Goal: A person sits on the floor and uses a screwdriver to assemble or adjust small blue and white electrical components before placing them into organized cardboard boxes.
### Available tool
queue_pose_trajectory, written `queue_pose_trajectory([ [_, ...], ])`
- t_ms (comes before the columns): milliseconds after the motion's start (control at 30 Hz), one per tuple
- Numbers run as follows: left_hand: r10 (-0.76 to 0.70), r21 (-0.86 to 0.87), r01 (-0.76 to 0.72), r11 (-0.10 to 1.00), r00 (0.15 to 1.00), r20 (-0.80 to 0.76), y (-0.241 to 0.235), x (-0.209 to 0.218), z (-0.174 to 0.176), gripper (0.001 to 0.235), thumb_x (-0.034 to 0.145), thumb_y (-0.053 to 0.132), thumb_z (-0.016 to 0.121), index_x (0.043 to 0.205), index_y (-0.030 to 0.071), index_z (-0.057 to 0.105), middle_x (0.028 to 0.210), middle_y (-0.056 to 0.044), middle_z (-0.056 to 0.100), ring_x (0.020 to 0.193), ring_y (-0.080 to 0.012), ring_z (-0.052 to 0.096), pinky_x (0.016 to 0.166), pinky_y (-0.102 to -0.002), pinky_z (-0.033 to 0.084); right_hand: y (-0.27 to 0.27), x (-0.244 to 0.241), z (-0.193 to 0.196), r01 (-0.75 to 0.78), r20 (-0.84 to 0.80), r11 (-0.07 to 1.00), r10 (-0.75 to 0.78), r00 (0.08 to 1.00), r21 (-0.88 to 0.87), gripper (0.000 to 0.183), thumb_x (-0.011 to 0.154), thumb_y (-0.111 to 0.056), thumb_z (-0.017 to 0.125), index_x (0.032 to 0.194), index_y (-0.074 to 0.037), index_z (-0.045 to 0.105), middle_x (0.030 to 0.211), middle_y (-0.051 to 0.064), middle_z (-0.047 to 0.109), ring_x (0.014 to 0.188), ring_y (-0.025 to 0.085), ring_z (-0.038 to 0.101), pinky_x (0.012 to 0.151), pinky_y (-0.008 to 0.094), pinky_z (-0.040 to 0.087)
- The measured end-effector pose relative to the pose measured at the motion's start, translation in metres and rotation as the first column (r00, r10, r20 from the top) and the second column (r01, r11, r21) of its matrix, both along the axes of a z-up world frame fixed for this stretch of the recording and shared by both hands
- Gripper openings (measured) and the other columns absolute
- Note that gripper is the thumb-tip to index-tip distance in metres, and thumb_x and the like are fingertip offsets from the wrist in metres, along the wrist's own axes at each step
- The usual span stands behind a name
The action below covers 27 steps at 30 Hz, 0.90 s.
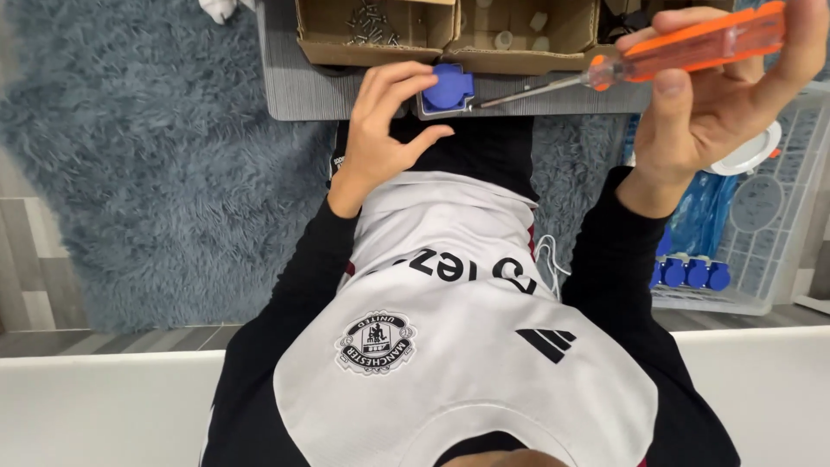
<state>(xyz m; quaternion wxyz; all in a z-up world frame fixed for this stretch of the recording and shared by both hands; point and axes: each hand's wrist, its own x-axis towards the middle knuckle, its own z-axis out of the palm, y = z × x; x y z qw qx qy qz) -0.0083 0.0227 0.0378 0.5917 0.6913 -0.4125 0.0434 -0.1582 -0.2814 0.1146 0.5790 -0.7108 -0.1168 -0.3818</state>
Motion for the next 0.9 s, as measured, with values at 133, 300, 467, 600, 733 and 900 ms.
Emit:
queue_pose_trajectory([
  [133,0.02,0.049,-0.023,0.999,0.998,0.053,-0.011,-0.001,-0.011,0.054,0.087,0.015,0.101,0.133,0.006,0.073,0.14,-0.007,0.066,0.127,-0.0298,0.062,0.115,-0.043,0.054,0.017,0.012,0.02,-0.018,-0.04,0.992,0.013,0.999,-0.126,0.082,0.116,0.016,0.063,0.175,-0.039,0.045,0.139,0.047,0.063,0.108,0.065,0.07,0.103,0.074,0.066],
  [300,0.037,0.054,-0.042,0.998,0.995,0.094,-0.018,-0.002,-0.025,0.055,0.087,0.023,0.105,0.13,0.007,0.075,0.145,-0.006,0.063,0.132,-0.0296,0.059,0.117,-0.044,0.053,0.024,0.019,0.021,-0.076,-0.07,0.985,0.066,0.995,-0.154,0.08,0.118,0.018,0.061,0.175,-0.035,0.042,0.141,0.045,0.062,0.112,0.064,0.07,0.103,0.071,0.066],
  [467,0.071,0.037,-0.076,0.996,0.99,0.122,-0.024,-0.001,-0.034,0.052,0.086,0.023,0.104,0.127,0.008,0.076,0.145,-0.005,0.064,0.133,-0.0303,0.059,0.12,-0.046,0.05,0.035,0.022,0.031,-0.101,-0.142,0.986,0.081,0.987,-0.136,0.082,0.12,0.02,0.058,0.18,-0.032,0.035,0.162,0.043,0.055,0.125,0.067,0.07,0.112,0.072,0.065],
  [600,0.111,0.006,-0.113,0.994,0.985,0.131,-0.027,-0.002,-0.035,0.046,0.085,0.018,0.101,0.122,0.006,0.077,0.141,-0.007,0.067,0.129,-0.0309,0.062,0.117,-0.045,0.052,0.035,0.04,0.045,-0.168,-0.156,0.932,0.123,0.98,-0.322,0.085,0.11,0.024,0.071,0.173,-0.019,0.035,0.146,0.036,0.058,0.126,0.05,0.071,0.107,0.057,0.067],
  [733,0.119,-0.035,-0.116,0.993,0.985,0.124,-0.028,-0.001,-0.04,0.045,0.083,0.017,0.1,0.12,0.006,0.078,0.139,-0.009,0.069,0.128,-0.0314,0.064,0.116,-0.045,0.053,0.04,0.058,0.05,0.035,-0.052,0.846,-0.074,0.996,-0.533,0.086,0.095,0.017,0.105,0.156,-0.005,0.049,0.102,0.016,0.071,0.094,0.029,0.066,0.09,0.038,0.052],
  [900,0.112,-0.045,-0.107,0.993,0.987,0.119,-0.028,0.001,-0.043,0.047,0.082,0.016,0.102,0.122,0.008,0.077,0.139,-0.008,0.069,0.128,-0.0308,0.064,0.115,-0.045,0.054,0.043,0.068,0.043,0.207,0.119,0.74,-0.172,0.978,-0.639,0.096,0.088,-0.009,0.125,0.152,-0.001,0.054,0.1,0.016,0.076,0.081,0.026,0.072,0.071,0.035,0.057],
])
